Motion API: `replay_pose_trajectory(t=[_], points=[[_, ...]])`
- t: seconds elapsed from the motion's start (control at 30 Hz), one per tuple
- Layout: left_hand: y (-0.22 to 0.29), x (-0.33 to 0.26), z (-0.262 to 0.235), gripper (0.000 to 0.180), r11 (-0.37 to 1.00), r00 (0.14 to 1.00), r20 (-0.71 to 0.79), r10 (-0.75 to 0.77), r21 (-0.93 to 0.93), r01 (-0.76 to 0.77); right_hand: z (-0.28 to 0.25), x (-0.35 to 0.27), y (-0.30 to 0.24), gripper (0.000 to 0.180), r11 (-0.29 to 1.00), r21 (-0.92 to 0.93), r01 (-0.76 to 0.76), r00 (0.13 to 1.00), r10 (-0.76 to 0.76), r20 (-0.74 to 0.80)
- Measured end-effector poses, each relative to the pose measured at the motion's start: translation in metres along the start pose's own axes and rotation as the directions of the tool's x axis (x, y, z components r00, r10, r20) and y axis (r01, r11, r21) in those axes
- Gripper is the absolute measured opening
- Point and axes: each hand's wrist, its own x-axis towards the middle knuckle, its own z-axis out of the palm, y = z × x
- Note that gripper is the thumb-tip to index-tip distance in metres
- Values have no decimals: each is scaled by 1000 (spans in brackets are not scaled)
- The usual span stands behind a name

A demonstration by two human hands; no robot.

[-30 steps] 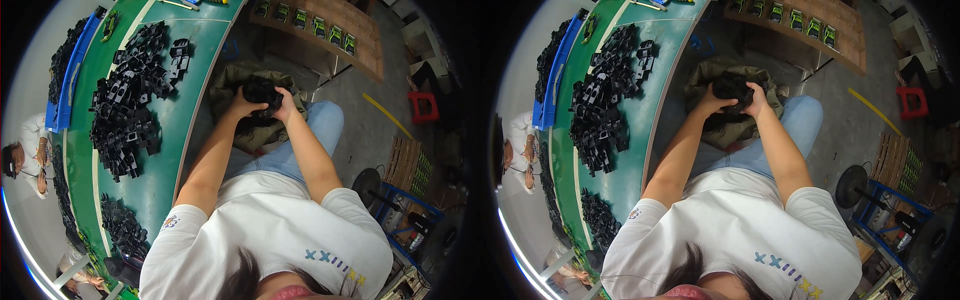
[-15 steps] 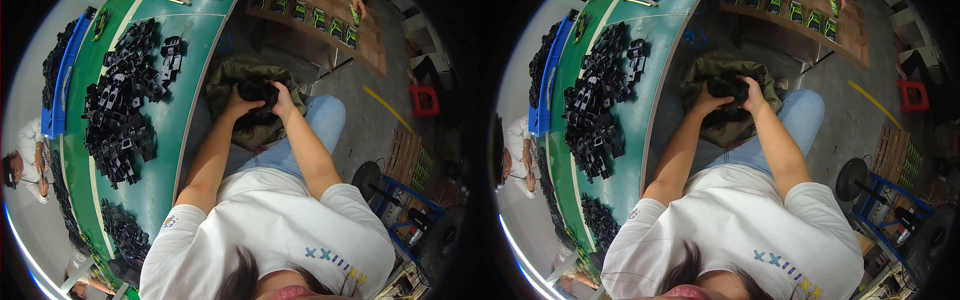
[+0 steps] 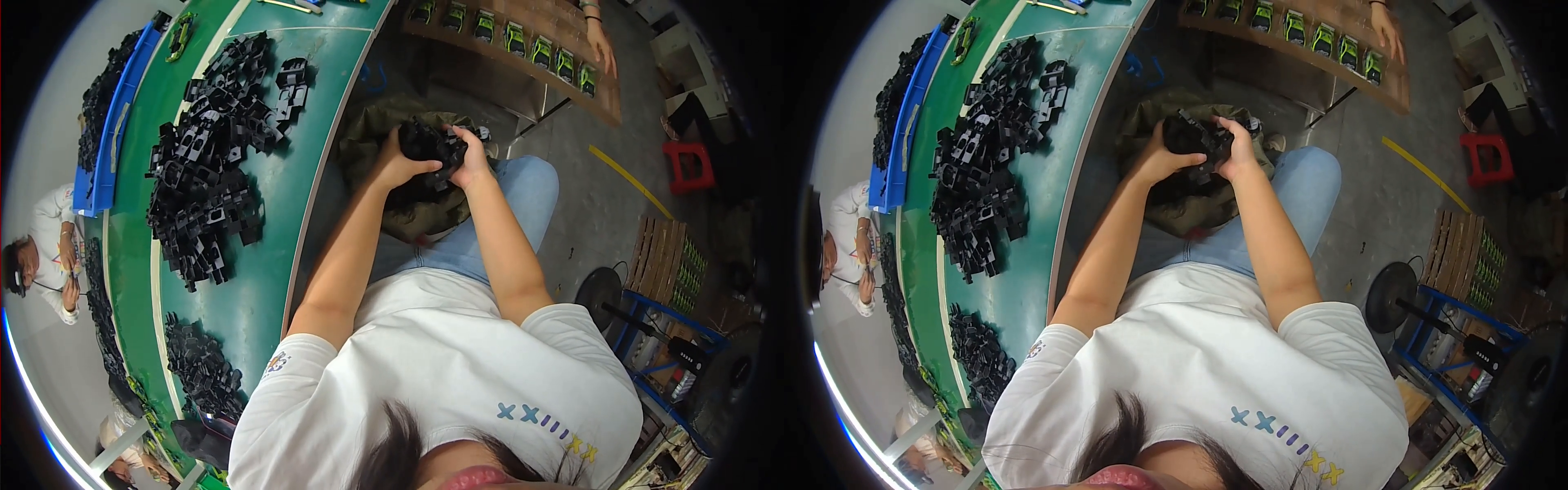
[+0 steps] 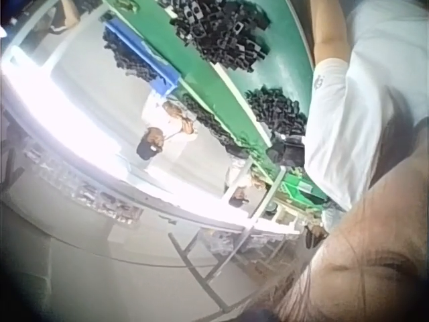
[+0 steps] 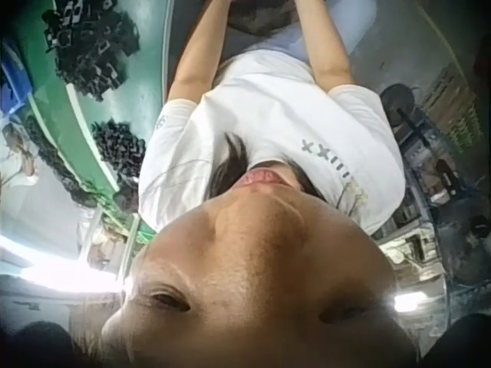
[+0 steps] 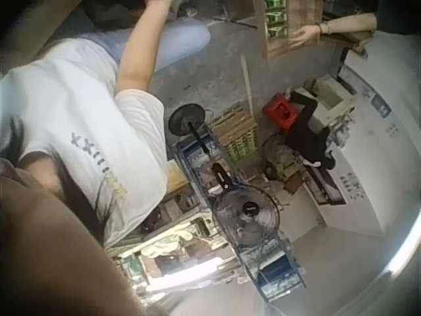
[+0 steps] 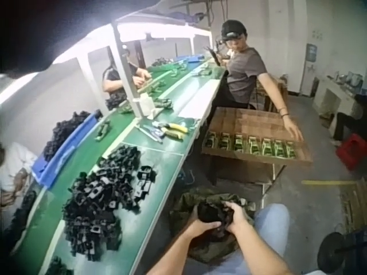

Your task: The person assembles toy cars on a manufacturing assembly line by fitting toy car bodies to toy car chassis, then organizes plastic frames into storage bins. The assembly is performed by hand, with pliers and a utility knife available as tools.

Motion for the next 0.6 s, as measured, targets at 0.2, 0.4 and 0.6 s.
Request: replay_pose_trajectory(t=[0.2,0.4,0.6], points=[[91,3,-17,94,989,993,5,-120,-91,120,45,-38,-34,28,997,15,81,995,-82,56],[200,10,-54,98,998,999,-4,-34,-54,33,124,-87,-79,32,974,-87,211,965,-194,177],[281,17,-158,99,997,995,-102,15,-75,-23,255,-90,-96,24,935,-299,191,940,-86,331]])
